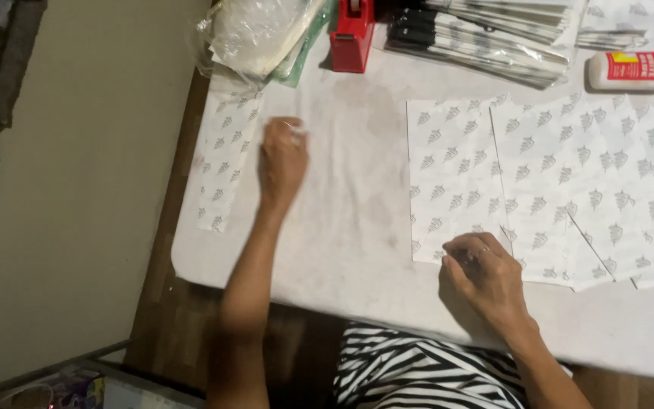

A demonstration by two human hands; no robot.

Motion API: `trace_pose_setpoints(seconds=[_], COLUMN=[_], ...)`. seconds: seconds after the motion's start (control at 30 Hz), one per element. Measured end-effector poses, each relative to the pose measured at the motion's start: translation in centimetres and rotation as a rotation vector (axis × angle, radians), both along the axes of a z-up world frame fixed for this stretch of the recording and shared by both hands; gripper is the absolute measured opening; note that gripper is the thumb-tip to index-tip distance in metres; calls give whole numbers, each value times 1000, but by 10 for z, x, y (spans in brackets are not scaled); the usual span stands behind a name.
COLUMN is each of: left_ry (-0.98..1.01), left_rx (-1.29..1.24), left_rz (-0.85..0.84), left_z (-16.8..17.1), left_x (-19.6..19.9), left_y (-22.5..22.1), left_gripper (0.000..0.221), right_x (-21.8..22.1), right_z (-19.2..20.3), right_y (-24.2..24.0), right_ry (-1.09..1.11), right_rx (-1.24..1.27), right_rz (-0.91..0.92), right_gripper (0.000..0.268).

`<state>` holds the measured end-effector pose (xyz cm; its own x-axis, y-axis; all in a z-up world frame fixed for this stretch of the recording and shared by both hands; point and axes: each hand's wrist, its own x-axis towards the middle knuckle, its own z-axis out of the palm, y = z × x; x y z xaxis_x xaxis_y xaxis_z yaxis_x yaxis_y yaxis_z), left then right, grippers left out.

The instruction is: The person is organizing and stacking printed paper forms on a white table, ensuring they are aligned.

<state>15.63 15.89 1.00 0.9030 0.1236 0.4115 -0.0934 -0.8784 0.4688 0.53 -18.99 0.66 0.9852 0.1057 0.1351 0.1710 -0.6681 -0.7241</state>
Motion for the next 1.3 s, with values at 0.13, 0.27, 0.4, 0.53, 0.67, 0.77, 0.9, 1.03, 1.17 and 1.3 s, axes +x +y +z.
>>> trace_pose_setpoints(seconds=[0.13,0.27,0.4,0.53,0.67,0.77,0.9,1.03,1.17,1.3], left_ry=[222,155,207,12,56,170,6,113,179,-18], left_rx=[63,133,62,78,59,-142,-437,-552,-503,-625], left_rz=[270,483,644,579,589,538,418,285,214,-298], left_z=[-15,-32,-45,-53,-56,-16,-4,95,143,154], left_x=[79,129,156,162,167,149,171,134,83,-1], left_y=[51,70,72,80,90,75,94,57,26,-13], left_gripper=[33,15,56,79,48,42,39,42,45,44], right_x=[1,1,0,2,3,2,3,2,2,2], right_z=[-17,-1,-3,-4,-1,-3,-7,-7,-4,17], right_y=[-4,1,1,-1,0,-2,-5,-5,-8,-14], right_ry=[-121,-71,-87,-123,-138,-135,-199,-175,-136,8], right_rx=[-67,11,-12,22,75,99,81,76,102,201], right_rz=[60,45,2,39,61,69,102,90,96,83], right_gripper=[16,12,10,11,15,15,13,12,15,20])
